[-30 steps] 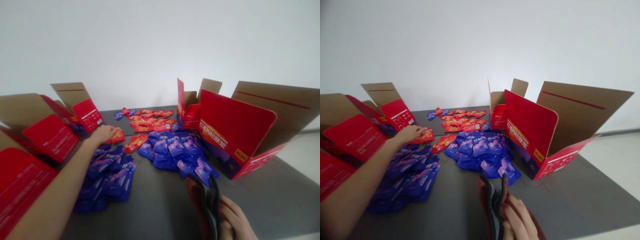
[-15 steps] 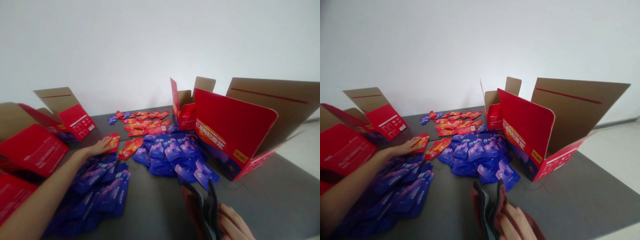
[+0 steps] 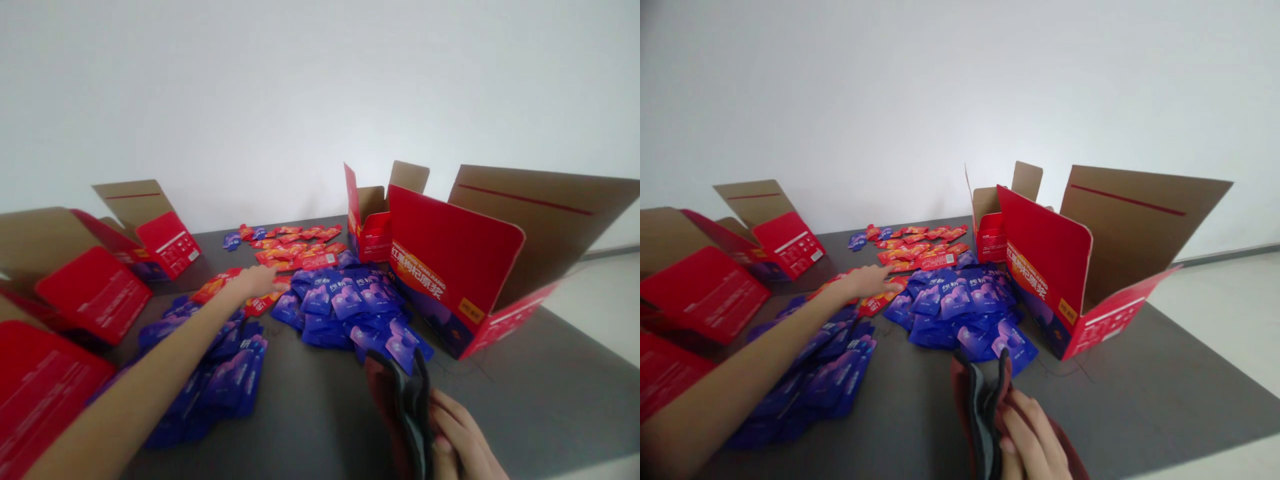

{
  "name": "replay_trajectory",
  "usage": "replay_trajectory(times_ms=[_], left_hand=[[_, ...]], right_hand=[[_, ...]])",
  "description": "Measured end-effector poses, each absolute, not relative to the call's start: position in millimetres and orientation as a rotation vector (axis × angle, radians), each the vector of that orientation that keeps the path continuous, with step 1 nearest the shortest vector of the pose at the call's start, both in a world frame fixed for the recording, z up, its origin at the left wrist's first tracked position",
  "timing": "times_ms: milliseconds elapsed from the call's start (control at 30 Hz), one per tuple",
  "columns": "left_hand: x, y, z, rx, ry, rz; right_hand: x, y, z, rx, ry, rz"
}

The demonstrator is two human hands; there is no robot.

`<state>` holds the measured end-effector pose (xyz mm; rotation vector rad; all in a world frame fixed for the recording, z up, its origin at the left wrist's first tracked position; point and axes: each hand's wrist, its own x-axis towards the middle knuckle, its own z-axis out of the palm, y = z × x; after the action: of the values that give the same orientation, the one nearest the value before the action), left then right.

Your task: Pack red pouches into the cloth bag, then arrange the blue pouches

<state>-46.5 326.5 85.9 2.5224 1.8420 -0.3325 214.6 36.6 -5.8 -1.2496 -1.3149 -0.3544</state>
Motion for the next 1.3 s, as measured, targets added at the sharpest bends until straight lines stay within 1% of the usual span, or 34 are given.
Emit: replay_trajectory(times_ms=[133,433,633,800,967,1067,1133,1200,1233,1300], left_hand=[[-29,309,69,2.542,1.715,-0.379],[-56,301,53,2.563,1.762,-0.271],[-52,296,60,2.566,1.843,-0.253],[-48,274,79,2.69,1.814,-0.074],[-45,222,115,2.819,1.719,0.243],[-36,171,124,2.872,1.641,0.418],[-27,133,115,2.896,1.56,0.502],[-18,98,94,2.884,1.355,0.667],[-14,84,81,2.857,1.257,0.659],[-9,63,54,2.791,1.118,0.536]], right_hand=[[216,37,-3,-1.251,-1.333,-0.316],[216,41,4,-1.21,-1.317,-0.359],[216,42,8,-1.2,-1.324,-0.339],[216,44,5,-1.194,-1.302,-0.328],[214,44,10,-1.159,-1.284,-0.324],[216,42,15,-1.153,-1.282,-0.314],[220,38,17,-1.154,-1.274,-0.318],[224,34,19,-1.169,-1.265,-0.326],[227,32,20,-1.182,-1.26,-0.329],[231,27,21,-1.205,-1.261,-0.33]])
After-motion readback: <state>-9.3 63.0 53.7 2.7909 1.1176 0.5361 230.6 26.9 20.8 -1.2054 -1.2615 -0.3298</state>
